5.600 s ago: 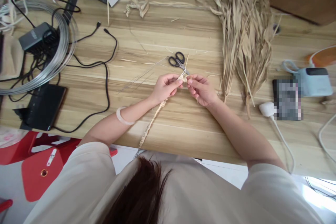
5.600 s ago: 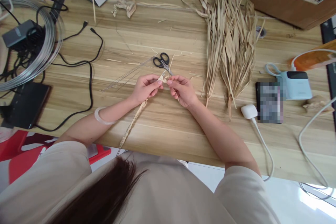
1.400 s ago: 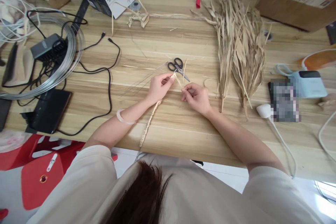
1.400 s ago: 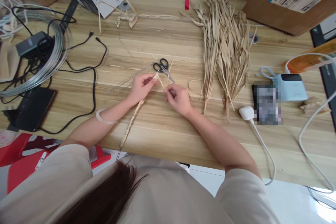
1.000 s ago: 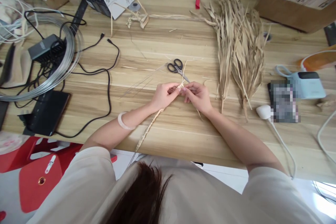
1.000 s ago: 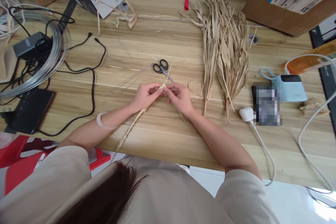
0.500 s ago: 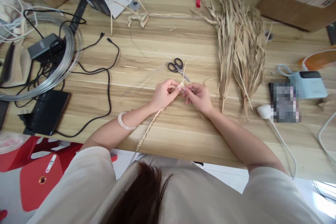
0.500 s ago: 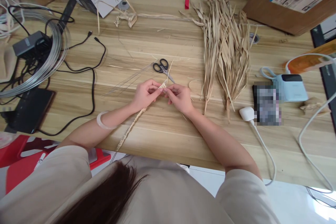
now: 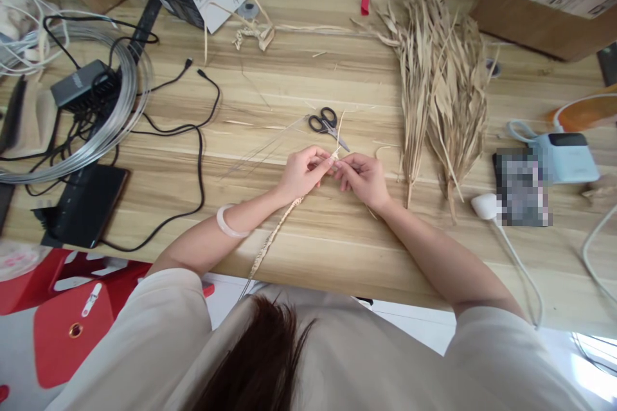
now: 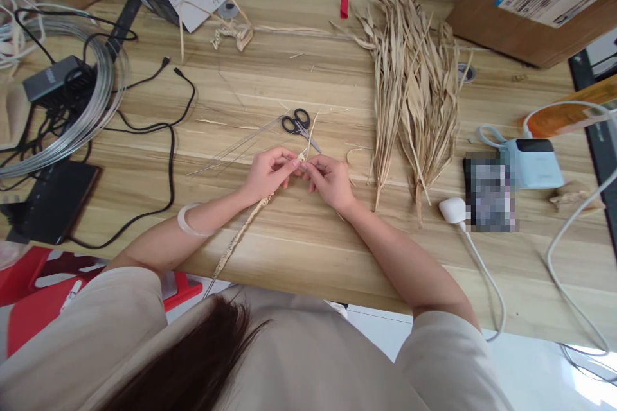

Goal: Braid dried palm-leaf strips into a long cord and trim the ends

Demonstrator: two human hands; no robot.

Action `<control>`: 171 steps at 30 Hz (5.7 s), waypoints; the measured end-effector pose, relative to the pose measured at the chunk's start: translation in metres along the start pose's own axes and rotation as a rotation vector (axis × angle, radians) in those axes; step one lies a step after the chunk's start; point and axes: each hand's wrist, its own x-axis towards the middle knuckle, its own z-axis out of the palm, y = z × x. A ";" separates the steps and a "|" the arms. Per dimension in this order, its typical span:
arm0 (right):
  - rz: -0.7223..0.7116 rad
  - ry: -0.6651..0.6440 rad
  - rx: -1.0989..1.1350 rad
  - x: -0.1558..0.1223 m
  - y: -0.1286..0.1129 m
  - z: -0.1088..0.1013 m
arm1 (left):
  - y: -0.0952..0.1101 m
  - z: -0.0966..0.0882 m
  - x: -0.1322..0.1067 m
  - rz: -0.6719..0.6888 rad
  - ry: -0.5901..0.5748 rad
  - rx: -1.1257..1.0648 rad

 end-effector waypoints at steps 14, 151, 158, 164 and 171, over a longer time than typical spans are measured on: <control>-0.081 -0.081 -0.085 -0.003 -0.004 -0.002 | 0.003 0.000 0.005 -0.111 0.009 -0.078; -0.079 0.042 0.082 0.000 0.001 0.000 | 0.025 -0.003 0.009 -0.658 -0.240 -0.747; -0.093 0.106 -0.024 -0.002 -0.005 0.002 | 0.025 -0.002 0.009 -0.584 -0.206 -0.708; -0.110 0.142 -0.045 -0.002 -0.004 0.002 | 0.022 0.000 0.007 -0.522 -0.178 -0.689; -0.078 0.148 -0.026 -0.004 -0.005 0.002 | 0.023 0.000 0.008 -0.547 -0.186 -0.678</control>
